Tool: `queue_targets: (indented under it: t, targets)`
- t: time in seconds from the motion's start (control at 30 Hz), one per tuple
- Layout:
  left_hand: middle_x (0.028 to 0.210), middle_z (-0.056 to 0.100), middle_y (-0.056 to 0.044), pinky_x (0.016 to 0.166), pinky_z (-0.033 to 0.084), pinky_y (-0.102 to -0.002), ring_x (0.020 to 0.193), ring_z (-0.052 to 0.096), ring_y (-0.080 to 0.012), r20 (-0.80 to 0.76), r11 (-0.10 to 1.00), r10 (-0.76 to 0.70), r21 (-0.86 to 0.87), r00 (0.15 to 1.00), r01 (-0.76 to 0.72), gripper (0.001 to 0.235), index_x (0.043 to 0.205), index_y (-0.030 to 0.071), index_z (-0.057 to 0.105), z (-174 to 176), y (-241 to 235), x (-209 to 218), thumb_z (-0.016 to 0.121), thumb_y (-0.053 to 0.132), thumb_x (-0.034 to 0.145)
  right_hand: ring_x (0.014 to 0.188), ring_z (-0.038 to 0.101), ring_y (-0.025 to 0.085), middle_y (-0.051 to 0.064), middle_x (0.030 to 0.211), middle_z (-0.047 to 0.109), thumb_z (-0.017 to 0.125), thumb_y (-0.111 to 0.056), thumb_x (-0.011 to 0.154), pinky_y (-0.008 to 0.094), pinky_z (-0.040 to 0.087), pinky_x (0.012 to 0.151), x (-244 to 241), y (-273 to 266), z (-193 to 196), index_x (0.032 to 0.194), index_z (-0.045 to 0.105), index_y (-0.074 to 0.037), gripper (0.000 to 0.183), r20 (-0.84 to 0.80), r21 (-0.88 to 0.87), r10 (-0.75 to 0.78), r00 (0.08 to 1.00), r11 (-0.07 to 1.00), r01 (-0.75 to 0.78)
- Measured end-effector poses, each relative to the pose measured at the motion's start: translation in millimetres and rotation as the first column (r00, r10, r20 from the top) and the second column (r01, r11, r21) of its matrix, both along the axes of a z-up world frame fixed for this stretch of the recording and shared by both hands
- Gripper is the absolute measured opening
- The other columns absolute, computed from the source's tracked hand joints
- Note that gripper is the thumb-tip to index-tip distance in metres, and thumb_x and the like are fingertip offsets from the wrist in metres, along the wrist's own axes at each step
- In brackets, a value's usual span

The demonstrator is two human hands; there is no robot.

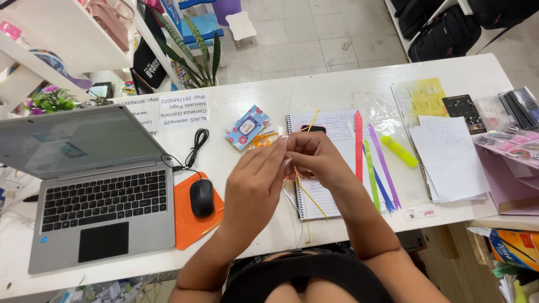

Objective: Typing on a laptop and then assembling a decorative bow from plastic strips

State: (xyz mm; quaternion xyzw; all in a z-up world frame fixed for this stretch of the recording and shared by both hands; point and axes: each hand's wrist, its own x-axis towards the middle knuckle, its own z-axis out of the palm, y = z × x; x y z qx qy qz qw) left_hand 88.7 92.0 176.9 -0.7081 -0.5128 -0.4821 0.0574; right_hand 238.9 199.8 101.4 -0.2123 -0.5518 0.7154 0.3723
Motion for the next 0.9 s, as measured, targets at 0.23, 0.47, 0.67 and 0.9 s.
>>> queue_targets:
  t: [0.23, 0.47, 0.67, 0.9]
  targets:
    - [0.107, 0.078, -0.012, 0.088, 0.060, -0.038, 0.095, 0.075, -0.0303, 0.105, 0.993, -0.104, -0.044, 0.989, 0.109, 0.025, 0.122, 0.003, 0.073, 23.1, 14.5, -14.1, 0.069, 0.005, 0.097, 0.037, 0.054, 0.014, 0.017, 0.055, 0.062, 0.078, 0.000, 0.084, 0.021, 0.040, 0.034, -13.4, 13.0, -0.2, 0.077, 0.065, 0.005, 0.015, -0.157, -0.099, -0.027, 0.987, 0.995, 0.011]
    - [0.108, 0.074, -0.013, 0.087, 0.057, -0.037, 0.095, 0.070, -0.0286, 0.164, 0.981, -0.152, -0.094, 0.975, 0.169, 0.034, 0.138, 0.000, 0.058, 15.0, 28.3, -12.0, 0.061, 0.002, 0.105, 0.048, 0.023, 0.006, -0.002, 0.058, 0.036, 0.074, -0.015, 0.089, 0.022, 0.017, 0.045, -16.8, 19.1, 19.9, 0.071, 0.042, -0.012, 0.036, -0.146, -0.174, 0.011, 0.989, 0.984, -0.036]
    - [0.114, 0.075, -0.009, 0.090, 0.057, -0.033, 0.098, 0.071, -0.0242, 0.325, 0.958, -0.169, -0.167, 0.931, 0.232, 0.037, 0.140, 0.005, 0.058, 3.9, 34.8, -13.3, 0.060, 0.002, 0.104, 0.049, 0.024, 0.006, -0.001, 0.066, 0.039, 0.077, -0.025, 0.089, 0.019, 0.021, 0.042, -18.2, 27.5, 9.5, 0.070, 0.044, -0.012, 0.040, -0.163, -0.224, -0.003, 0.987, 0.974, -0.034]
    - [0.104, 0.080, -0.015, 0.082, 0.062, -0.039, 0.096, 0.077, -0.0326, 0.494, 0.979, -0.037, -0.156, 0.869, 0.131, 0.040, 0.130, 0.006, 0.071, -4.5, 50.2, -2.0, 0.068, -0.005, 0.091, 0.030, 0.038, 0.007, 0.006, 0.045, 0.044, 0.069, -0.012, 0.100, 0.019, 0.035, 0.035, -23.6, 40.1, -15.1, 0.063, 0.056, -0.004, 0.041, -0.131, -0.198, -0.179, 0.975, 0.969, 0.151]
